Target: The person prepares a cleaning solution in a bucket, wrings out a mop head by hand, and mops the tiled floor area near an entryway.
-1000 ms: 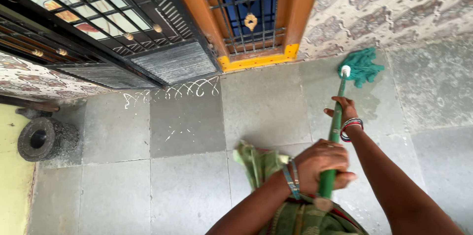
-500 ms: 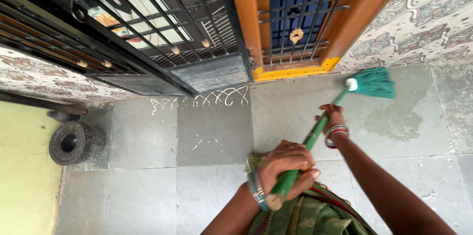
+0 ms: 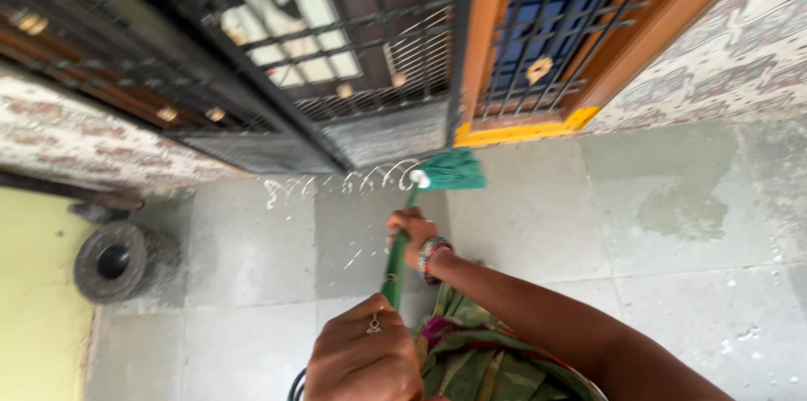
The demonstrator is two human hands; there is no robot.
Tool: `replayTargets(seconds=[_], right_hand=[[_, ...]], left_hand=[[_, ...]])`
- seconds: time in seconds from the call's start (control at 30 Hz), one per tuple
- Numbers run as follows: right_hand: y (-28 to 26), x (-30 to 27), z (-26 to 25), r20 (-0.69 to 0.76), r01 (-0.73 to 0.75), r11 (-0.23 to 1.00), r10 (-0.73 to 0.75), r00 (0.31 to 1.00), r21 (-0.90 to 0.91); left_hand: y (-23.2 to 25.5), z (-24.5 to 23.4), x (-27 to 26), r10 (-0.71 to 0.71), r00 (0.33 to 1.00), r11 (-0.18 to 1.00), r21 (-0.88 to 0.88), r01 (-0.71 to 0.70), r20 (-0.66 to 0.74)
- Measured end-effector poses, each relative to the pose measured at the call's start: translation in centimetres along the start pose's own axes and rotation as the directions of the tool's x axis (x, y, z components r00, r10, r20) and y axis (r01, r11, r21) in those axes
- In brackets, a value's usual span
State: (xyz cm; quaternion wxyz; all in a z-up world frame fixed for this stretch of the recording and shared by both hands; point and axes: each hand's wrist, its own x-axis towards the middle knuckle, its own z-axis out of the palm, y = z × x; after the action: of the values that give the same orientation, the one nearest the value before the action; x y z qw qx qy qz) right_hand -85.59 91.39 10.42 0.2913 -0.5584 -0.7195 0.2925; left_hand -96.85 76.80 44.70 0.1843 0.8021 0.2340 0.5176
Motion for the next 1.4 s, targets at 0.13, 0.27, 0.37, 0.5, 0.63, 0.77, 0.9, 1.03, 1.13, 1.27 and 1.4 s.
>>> replayTargets(seconds=[0.13, 0.27, 0.37, 0.5, 0.63, 0.77, 0.9, 1.03, 1.13, 1.27, 1.4], right_hand=[[-9.1, 0.7, 7.0, 0.235, 0.046, 0.995, -0.066, 0.97, 0.09], [-14.0, 0.7, 14.0, 0.126, 0.497, 0.827, -0.54, 0.832, 0.262], [-15.8, 1.3, 17.3, 0.337, 0.481, 0.764, -0.63, 0.7, 0.43], [-17.4, 1.2, 16.8, 0.628, 0.503, 0.834, -0.52, 0.579, 0.227], [-19.1, 0.6, 14.3, 0.529, 0.493, 0.866, -0.459, 0.714, 0.085], [-18.2, -1.8, 12.0, 0.394, 0.475, 0.879, -0.449, 0.802, 0.034], [-15.5, -5.7, 8.7, 0.238, 0.445, 0.895, -0.427, 0.872, -0.023], [-11.6, -9.9, 4.7, 0.109, 0.354, 0.928, -0.342, 0.933, -0.117], [-8.9, -13.3, 2.6, 0.029, 0.195, 0.961, -0.193, 0.981, -0.197], [-5.5, -17.7, 1.3, -0.14, -0.032, 0.955, -0.01, 0.99, -0.294], [-2.3, -22.6, 2.6, -0.293, -0.223, 0.931, 0.136, 0.947, -0.29]], left_hand=[[1.2, -6.6, -3.6, 0.022, 1.0, 0.999, -0.033, -0.022, 0.017], [1.6, -11.2, -6.7, 0.001, 0.998, 0.999, 0.034, -0.002, 0.057], [2.0, -13.4, -9.0, -0.014, 0.994, 0.995, 0.097, 0.003, 0.108], [2.5, -16.2, -11.3, -0.043, 0.984, 0.991, 0.132, 0.02, 0.172], [3.6, -19.4, -12.1, -0.138, 0.968, 0.99, -0.001, 0.142, 0.211], [5.3, -19.6, -13.2, -0.113, 0.93, 0.993, 0.017, 0.114, 0.35], [6.9, -18.0, -15.1, -0.018, 0.892, 0.999, -0.02, 0.03, 0.452], [8.5, -15.2, -17.8, -0.03, 0.875, 0.996, -0.056, 0.065, 0.482], [8.4, -13.4, -19.6, -0.059, 0.866, 0.993, -0.056, 0.1, 0.496], [7.3, -12.5, -21.9, -0.096, 0.904, 0.964, -0.187, 0.188, 0.417], [5.5, -11.6, -24.7, -0.185, 0.939, 0.892, -0.351, 0.284, 0.289]])
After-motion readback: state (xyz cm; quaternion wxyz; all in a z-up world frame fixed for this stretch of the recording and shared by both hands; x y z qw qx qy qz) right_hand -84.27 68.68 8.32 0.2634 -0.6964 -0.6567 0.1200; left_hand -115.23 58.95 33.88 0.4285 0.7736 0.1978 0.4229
